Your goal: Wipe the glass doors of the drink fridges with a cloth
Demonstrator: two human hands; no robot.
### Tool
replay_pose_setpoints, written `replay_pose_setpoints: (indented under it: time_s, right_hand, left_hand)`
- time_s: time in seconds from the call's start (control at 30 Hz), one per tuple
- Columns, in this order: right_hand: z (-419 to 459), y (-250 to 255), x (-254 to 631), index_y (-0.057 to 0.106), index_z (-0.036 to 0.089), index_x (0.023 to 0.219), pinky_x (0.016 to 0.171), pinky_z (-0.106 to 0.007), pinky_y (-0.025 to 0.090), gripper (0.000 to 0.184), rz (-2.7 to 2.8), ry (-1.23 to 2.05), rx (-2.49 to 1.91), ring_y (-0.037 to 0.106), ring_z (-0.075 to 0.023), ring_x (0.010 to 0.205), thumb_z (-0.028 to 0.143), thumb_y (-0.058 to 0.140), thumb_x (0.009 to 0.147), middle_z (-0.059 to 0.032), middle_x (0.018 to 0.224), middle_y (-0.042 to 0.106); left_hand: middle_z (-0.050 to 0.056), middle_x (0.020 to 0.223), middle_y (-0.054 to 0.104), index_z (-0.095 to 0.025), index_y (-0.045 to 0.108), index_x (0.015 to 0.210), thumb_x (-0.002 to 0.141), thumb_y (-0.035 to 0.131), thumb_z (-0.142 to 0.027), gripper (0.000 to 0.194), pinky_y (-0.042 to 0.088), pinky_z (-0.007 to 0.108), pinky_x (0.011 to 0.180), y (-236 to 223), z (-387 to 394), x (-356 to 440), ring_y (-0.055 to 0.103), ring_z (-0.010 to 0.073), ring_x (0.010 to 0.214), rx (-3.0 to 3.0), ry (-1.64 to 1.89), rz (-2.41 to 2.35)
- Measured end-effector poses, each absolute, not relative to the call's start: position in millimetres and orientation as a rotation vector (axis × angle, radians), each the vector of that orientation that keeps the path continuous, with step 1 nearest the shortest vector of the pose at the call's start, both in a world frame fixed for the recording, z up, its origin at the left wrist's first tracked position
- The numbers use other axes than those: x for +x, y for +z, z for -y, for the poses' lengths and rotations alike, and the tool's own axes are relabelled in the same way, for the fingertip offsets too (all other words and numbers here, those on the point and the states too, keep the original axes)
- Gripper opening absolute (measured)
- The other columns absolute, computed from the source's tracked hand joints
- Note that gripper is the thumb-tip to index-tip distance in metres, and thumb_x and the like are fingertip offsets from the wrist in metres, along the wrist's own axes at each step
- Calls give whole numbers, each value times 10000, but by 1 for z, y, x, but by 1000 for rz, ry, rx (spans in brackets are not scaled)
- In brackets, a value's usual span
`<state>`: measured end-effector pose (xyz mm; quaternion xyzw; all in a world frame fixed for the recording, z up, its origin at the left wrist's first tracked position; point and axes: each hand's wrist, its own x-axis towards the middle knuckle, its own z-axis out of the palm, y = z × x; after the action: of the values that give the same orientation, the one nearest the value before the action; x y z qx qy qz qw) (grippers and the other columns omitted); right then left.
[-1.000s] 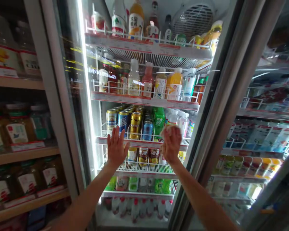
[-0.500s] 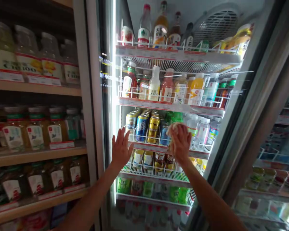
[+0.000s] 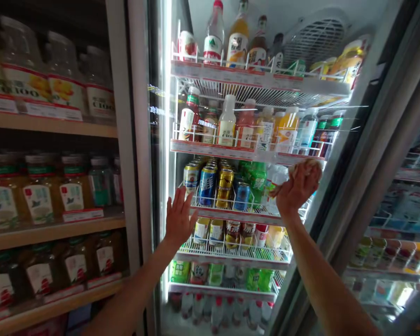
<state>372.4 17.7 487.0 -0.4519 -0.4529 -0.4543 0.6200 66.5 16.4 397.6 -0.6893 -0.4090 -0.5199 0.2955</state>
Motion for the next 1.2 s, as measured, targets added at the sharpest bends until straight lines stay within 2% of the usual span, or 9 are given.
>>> replay_pose_setpoints:
  time_s: [0.13, 0.23, 0.37, 0.53, 0.7, 0.8, 1.03, 1.1, 1.2]
  right_hand:
    - [-15, 471, 332, 255, 306, 1423, 1063, -559, 257, 619, 1470, -1118, -958, 232, -279, 1374, 187, 423, 839, -74, 1474, 302]
    - [-10, 461, 300, 289, 344, 1400, 1103, -517, 212, 609, 1743, -1107, -979, 236, -246, 1376, 209, 467, 833, -33, 1461, 340]
    - [-9, 473, 293, 216, 253, 1432, 1120, -510, 164, 611, 1684, -1042, -985, 158, -232, 1403, 231, 411, 853, -78, 1478, 306]
    - [1, 473, 338, 151, 227, 1442, 1112, -496, 213, 661, 1869, -1026, -686, 228, -229, 1385, 305, 431, 849, -105, 1493, 265]
    - [22, 489, 433, 240, 260, 1410, 1100, -546, 199, 662, 1730, -1189, -715, 264, -268, 1370, 257, 513, 807, -97, 1502, 247]
    - [27, 523, 479, 310, 215, 1380, 1082, -561, 210, 594, 1536, -1284, -864, 263, -294, 1366, 293, 487, 819, -131, 1488, 267]
    - [8, 563, 498, 367, 161, 1360, 1080, -552, 207, 527, 1468, -1271, -943, 225, -294, 1379, 320, 418, 861, -151, 1479, 276]
    - [3, 562, 496, 391, 170, 1350, 1086, -540, 201, 512, 1475, -1242, -953, 247, -284, 1372, 321, 429, 863, -140, 1471, 300]
    - [1, 559, 496, 432, 180, 1326, 1098, -527, 188, 482, 1491, -1224, -946, 253, -272, 1371, 317, 433, 865, -125, 1462, 327]
  left_hand:
    - [125, 1510, 192, -218, 228, 1422, 870, 478, -301, 612, 139, 525, 1123, 399, -16, 73, 132, 278, 1401, -1812, -1439, 1100]
    - [121, 1508, 209, -224, 218, 1424, 871, 474, -277, 612, 160, 530, 1123, 412, -6, 94, 151, 276, 1399, -1831, -1584, 1011]
    - [106, 1475, 299, -225, 170, 1432, 907, 367, -234, 561, 318, 421, 1095, 438, 12, 150, 281, 201, 1361, -2108, -1843, 655]
    - [112, 1480, 277, -231, 167, 1431, 925, 318, -268, 529, 314, 439, 1099, 451, 10, 217, 257, 202, 1369, -2080, -2065, 653]
    - [155, 1382, 395, -190, 305, 1373, 857, 501, -344, 573, 269, 531, 1093, 484, -7, 252, 276, 273, 1342, -1690, -1967, 840]
    - [164, 1396, 379, -172, 377, 1323, 862, 479, -315, 494, 235, 560, 1098, 507, -17, 272, 260, 294, 1355, -1597, -1841, 803]
    - [78, 1374, 452, -214, 378, 1329, 884, 400, -250, 447, 326, 484, 1087, 500, -20, 311, 267, 221, 1369, -1804, -1385, 532]
    - [75, 1376, 447, -220, 357, 1345, 881, 393, -224, 465, 351, 467, 1079, 499, -24, 297, 282, 215, 1363, -1715, -1417, 591]
    - [105, 1419, 375, -200, 344, 1354, 874, 345, -153, 482, 350, 498, 1077, 506, -31, 260, 272, 240, 1365, -1388, -1720, 838]
